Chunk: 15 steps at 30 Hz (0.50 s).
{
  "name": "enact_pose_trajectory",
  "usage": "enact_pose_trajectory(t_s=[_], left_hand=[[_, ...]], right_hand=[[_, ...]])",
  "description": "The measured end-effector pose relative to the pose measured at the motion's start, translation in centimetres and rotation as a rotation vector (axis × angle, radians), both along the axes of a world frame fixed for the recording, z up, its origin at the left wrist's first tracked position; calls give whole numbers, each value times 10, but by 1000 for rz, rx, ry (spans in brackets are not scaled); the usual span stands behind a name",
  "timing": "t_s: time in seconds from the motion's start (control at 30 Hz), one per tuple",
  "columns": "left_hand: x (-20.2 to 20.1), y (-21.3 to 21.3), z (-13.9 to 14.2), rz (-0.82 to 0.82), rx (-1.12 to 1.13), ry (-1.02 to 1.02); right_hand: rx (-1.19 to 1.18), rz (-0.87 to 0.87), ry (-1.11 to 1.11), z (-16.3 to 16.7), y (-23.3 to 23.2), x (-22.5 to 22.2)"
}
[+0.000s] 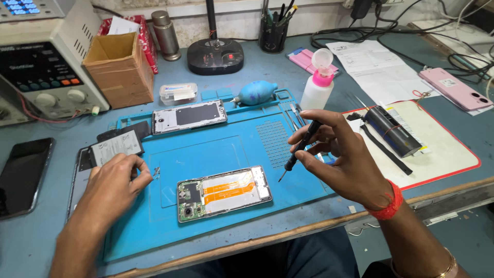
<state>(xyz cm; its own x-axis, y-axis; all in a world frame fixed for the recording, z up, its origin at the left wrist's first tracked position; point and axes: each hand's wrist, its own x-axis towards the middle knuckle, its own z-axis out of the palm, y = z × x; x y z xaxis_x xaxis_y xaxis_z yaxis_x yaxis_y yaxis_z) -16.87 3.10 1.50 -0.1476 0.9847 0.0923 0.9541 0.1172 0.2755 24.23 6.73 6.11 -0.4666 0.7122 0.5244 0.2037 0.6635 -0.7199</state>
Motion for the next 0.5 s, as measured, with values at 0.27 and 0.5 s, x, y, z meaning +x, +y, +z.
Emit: enact_pose_trajectory(t_s=[0.27,0.5], left_hand=[[-15,1,-8,3,-54,-58],[6,-3,8,5,-21,-94]], right_hand=[[19,-15,-23,-1,0,-2],[52,-19,-7,-6,1,-4]])
